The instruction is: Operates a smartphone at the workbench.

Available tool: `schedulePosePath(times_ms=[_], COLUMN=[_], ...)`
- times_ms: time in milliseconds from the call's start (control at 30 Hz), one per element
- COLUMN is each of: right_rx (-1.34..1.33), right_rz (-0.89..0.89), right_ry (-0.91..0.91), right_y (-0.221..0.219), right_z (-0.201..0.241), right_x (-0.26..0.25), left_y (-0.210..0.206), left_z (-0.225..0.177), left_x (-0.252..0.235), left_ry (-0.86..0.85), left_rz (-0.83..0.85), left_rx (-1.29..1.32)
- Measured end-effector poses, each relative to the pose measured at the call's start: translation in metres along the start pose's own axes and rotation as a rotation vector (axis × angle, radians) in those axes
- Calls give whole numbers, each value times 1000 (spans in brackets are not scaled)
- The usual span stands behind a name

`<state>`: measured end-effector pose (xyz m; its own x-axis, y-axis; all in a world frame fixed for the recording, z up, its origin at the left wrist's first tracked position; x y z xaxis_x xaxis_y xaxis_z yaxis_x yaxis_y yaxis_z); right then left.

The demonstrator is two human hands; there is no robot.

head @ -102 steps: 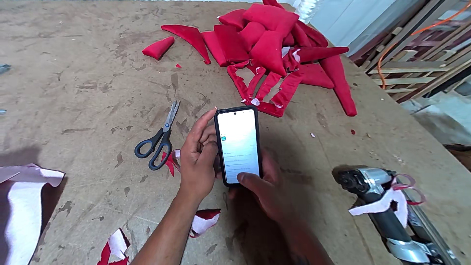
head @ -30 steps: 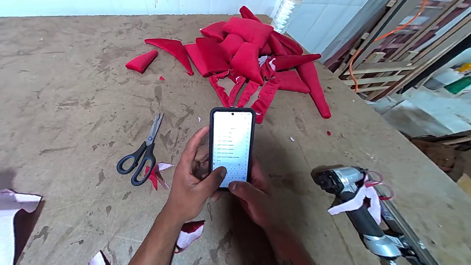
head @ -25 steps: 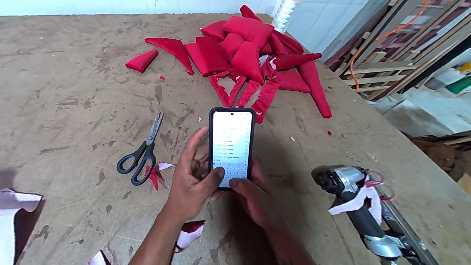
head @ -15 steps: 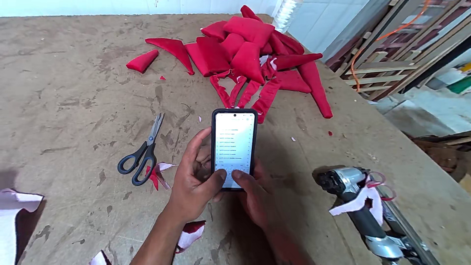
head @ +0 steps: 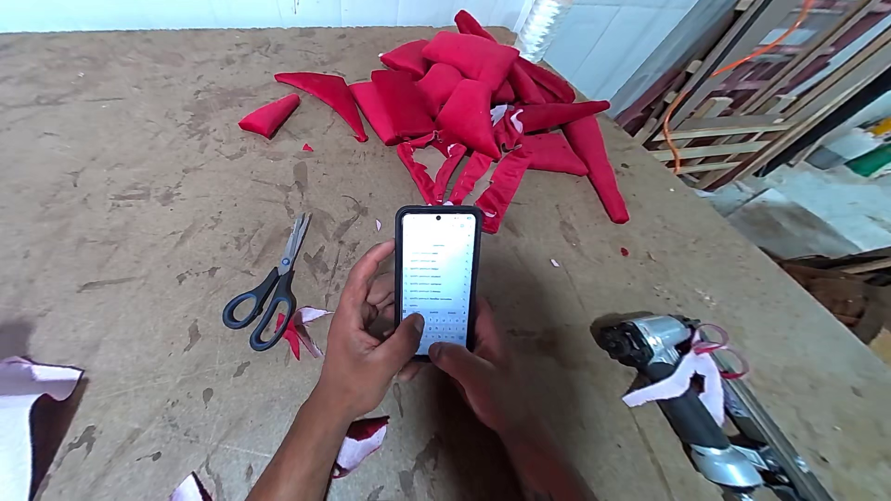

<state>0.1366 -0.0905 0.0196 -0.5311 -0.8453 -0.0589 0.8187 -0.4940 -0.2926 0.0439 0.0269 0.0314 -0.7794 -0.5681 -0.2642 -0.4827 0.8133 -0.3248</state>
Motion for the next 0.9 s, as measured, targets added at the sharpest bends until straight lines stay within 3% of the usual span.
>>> schedulePosePath(times_ms=[700,900], right_rx=[6,-63], right_rz=[-69,27], right_ry=[21,-6], right_y=[10,5], right_z=[-4,-3], right_x=[1,0], left_y=[-2,1], left_z=[2,3], left_x=[1,0], left_ry=[14,12], left_rz=[53,54], left_rx=[23,39])
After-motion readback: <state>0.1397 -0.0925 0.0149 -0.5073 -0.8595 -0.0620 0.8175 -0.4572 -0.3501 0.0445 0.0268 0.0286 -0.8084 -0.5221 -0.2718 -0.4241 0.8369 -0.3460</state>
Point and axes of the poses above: each hand's wrist, its own x-axis away from the middle knuckle, its own y-axis out of the back of the hand, z = x × y, the point moved 6 cm from there along -x, towards the middle knuckle, and after that the axes turned 4 degrees about x, right-handed, at the moved point
